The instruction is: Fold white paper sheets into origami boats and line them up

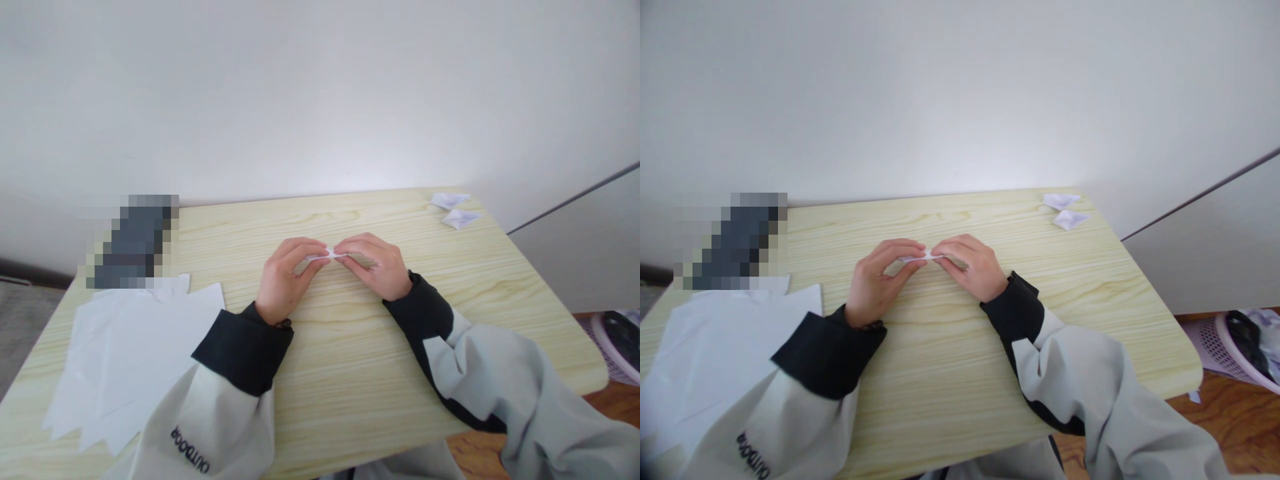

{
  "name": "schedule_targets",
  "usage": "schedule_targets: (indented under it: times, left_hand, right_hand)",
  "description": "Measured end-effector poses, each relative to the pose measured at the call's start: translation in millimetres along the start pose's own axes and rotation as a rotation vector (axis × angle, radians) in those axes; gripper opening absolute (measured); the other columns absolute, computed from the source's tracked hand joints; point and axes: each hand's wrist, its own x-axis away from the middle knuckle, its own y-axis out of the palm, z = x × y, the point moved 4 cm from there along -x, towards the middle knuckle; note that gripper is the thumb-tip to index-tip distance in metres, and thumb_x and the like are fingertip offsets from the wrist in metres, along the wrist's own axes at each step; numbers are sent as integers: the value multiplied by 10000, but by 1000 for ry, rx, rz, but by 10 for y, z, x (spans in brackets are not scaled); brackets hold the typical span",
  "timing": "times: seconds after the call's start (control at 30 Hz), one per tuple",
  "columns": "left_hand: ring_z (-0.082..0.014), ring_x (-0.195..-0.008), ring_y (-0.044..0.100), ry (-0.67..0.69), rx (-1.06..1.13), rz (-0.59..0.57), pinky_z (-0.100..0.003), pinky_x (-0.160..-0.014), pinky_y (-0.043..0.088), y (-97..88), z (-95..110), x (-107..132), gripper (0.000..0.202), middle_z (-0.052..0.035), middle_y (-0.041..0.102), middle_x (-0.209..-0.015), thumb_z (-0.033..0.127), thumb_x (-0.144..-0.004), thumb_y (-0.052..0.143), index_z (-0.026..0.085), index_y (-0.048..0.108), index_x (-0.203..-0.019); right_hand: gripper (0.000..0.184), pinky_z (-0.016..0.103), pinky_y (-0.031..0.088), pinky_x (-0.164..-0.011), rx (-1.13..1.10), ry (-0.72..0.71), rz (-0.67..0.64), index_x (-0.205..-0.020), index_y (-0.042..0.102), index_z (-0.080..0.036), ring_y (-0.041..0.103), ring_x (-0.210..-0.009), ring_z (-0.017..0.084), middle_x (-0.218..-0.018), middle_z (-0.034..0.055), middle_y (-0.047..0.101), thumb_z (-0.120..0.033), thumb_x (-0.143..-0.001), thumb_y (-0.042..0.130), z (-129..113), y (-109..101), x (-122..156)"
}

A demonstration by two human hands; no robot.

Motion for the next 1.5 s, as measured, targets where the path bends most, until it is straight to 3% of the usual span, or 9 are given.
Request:
schedule_targets:
  times: [0.3, 1.5]
  left_hand:
    - [-165, -839, 601, 84, -50, 36, -309, -802, 488, -22, 64, -16, 48, -32, 695, -816, 203, -840, 619, 183, 655, -816]
    - [-152, -801, 623, -37, -23, -11, -279, -749, 501, -1, 20, 19, 84, -34, 688, -810, 241, -851, 599, 186, 650, -813]
  right_hand:
    - [80, 287, 545, -756, -5, -51, 30, -873, 671, -214, 668, -796, 150, -845, 35, 728, -203, -865, 593, -9, -4, -9]
    - [105, 254, 529, -782, -61, 8, -42, -889, 645, -209, 653, -819, 137, -871, 47, 701, -252, -888, 549, -7, 56, 5]
